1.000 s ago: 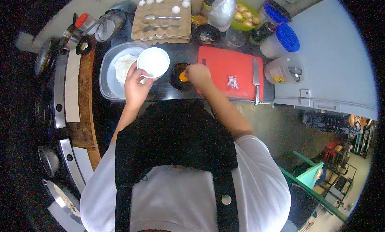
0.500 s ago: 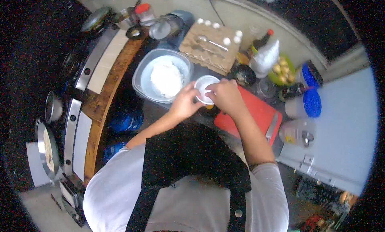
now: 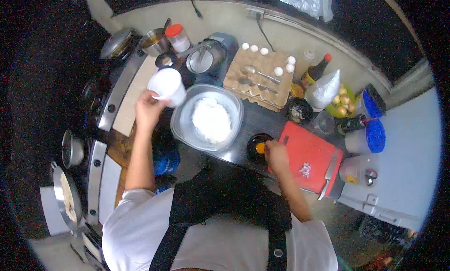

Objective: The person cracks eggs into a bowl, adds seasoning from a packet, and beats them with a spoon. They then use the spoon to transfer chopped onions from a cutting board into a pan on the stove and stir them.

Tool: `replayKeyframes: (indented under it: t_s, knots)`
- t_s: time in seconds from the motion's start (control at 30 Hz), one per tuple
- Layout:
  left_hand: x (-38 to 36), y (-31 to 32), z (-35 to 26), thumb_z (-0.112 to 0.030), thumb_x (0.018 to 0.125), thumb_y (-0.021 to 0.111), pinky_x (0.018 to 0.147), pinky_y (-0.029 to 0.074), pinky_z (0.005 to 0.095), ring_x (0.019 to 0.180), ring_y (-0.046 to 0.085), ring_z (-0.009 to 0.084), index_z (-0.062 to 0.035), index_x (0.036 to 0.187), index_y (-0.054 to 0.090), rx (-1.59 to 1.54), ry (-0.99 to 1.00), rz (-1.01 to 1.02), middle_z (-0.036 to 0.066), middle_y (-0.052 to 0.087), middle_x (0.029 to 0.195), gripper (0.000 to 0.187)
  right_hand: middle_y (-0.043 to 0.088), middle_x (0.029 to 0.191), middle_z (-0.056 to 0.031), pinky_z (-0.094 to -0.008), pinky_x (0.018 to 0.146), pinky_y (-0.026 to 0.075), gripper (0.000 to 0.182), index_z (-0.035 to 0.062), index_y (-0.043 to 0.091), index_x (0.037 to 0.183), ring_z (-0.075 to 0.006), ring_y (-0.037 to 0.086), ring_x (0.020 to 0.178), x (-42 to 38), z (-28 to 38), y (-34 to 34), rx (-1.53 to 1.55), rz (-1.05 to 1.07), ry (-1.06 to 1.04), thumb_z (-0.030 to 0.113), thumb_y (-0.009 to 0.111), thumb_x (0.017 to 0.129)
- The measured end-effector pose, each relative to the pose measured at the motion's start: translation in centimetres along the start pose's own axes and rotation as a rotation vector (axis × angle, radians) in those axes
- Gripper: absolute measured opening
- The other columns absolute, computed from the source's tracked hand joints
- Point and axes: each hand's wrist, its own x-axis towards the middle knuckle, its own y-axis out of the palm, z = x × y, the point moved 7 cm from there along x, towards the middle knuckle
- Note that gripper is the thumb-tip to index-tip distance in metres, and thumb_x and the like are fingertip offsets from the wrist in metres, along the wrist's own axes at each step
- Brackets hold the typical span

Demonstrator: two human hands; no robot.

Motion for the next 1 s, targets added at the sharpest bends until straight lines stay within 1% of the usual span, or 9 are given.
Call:
replayKeyframes:
  t_s: [0.03, 0.07, 0.17, 0.23, 0.43, 0.47, 0.7, 0.83, 1.0]
  knots:
    - [3.4, -0.5, 3.8, -0.009, 0.061, 0.087, 0.077, 0.050, 0.0350, 0.088, 0.063, 0.0221, -0.0020, 0.075, 0.057, 0.005, -0.151, -0.014, 0.012, 0.065, 0.090, 0.034, 0.070, 0.095, -0.0117, -0.0495, 0.082, 0.047, 0.033, 0.0105, 0.069, 0.099, -0.0331, 0.065, 0.089, -0.4, 0.3, 0.1, -0.080, -0.097, -0.047, -0.001, 0.064, 0.069]
    - [6.0, -1.8, -1.3, -0.011, 0.061, 0.087, 0.077, 0.050, 0.0354, 0.086, 0.063, 0.0244, -0.0013, 0.076, 0.057, 0.204, 0.001, -0.062, 0.014, 0.065, 0.088, 0.035, 0.071, 0.097, -0.0112, -0.0504, 0.083, 0.046, 0.036, 0.0123, 0.071, 0.103, -0.0323, 0.066, 0.089, -0.5, 0.9, 0.1, -0.166, -0.192, -0.095, 0.000, 0.063, 0.070]
    - [17.5, -1.6, 6.9, -0.020, 0.057, 0.089, 0.077, 0.050, 0.0376, 0.084, 0.063, 0.0317, 0.0000, 0.075, 0.060, 0.319, 0.131, -0.121, 0.017, 0.065, 0.084, 0.040, 0.072, 0.097, -0.0088, -0.0483, 0.083, 0.045, 0.033, 0.0138, 0.071, 0.103, -0.0311, 0.066, 0.087, 0.4, 0.9, 1.3, -0.219, 0.090, 0.287, 0.003, 0.063, 0.073]
    - [25.1, 0.0, 12.2, -0.030, 0.057, 0.090, 0.076, 0.050, 0.0386, 0.083, 0.064, 0.0325, -0.0012, 0.077, 0.064, 0.352, 0.184, -0.128, 0.018, 0.065, 0.084, 0.044, 0.072, 0.092, -0.0083, -0.0469, 0.082, 0.045, 0.031, 0.0150, 0.071, 0.104, -0.0307, 0.066, 0.080, 0.6, 1.3, 1.2, -0.288, -0.043, 0.242, 0.006, 0.063, 0.074]
    - [38.0, 6.0, 14.4, -0.038, 0.059, 0.089, 0.080, 0.052, 0.0399, 0.088, 0.067, 0.0297, -0.0027, 0.093, 0.068, 0.374, -0.111, -0.007, 0.017, 0.071, 0.095, 0.053, 0.072, 0.085, -0.0070, -0.0457, 0.081, 0.045, 0.026, 0.0173, 0.071, 0.104, -0.0296, 0.067, 0.077, 1.1, 3.2, -1.3, -0.316, -0.220, 0.522, 0.015, 0.066, 0.079]
    - [41.1, 7.3, 18.0, -0.039, 0.060, 0.089, 0.082, 0.051, 0.0421, 0.088, 0.067, 0.0320, -0.0025, 0.097, 0.069, 0.419, 0.127, -0.126, 0.018, 0.070, 0.094, 0.056, 0.071, 0.086, -0.0079, -0.0453, 0.080, 0.046, 0.026, 0.0170, 0.071, 0.105, -0.0293, 0.067, 0.079, 1.1, 4.0, -1.8, -0.374, -0.245, 0.532, 0.016, 0.066, 0.079]
    - [44.8, 13.3, 22.3, -0.045, 0.069, 0.082, 0.083, 0.050, 0.0479, 0.089, 0.065, 0.0421, 0.0003, 0.103, 0.068, 0.568, 0.208, -0.118, 0.027, 0.068, 0.093, 0.058, 0.070, 0.083, -0.0154, -0.0495, 0.075, 0.050, 0.021, 0.0115, 0.071, 0.100, -0.0347, 0.067, 0.082, 0.9, -1.4, -2.6, -0.252, -0.298, 0.704, 0.018, 0.065, 0.081]
    - [43.6, 13.9, 21.1, -0.048, 0.072, 0.079, 0.094, 0.046, 0.0519, 0.123, 0.049, 0.0428, -0.0047, 0.128, 0.057, 0.585, 0.164, -0.018, 0.027, 0.054, 0.131, 0.074, 0.068, 0.087, -0.0191, -0.0502, 0.075, 0.051, 0.020, 0.0037, 0.070, 0.085, -0.0404, 0.064, 0.082, 4.7, -3.0, -7.0, -0.099, -0.418, 0.827, 0.022, 0.062, 0.084]
    - [39.3, 10.5, 20.1, -0.042, 0.076, 0.078, 0.106, 0.037, 0.0489, 0.131, 0.038, 0.0452, -0.0114, 0.136, 0.050, 0.506, 0.361, -0.165, 0.032, 0.043, 0.136, 0.073, 0.068, 0.091, -0.0189, -0.0467, 0.079, 0.052, 0.019, 0.0054, 0.070, 0.095, -0.0369, 0.065, 0.089, 13.9, -10.8, -9.1, -0.215, -0.449, 0.574, 0.017, 0.061, 0.083]
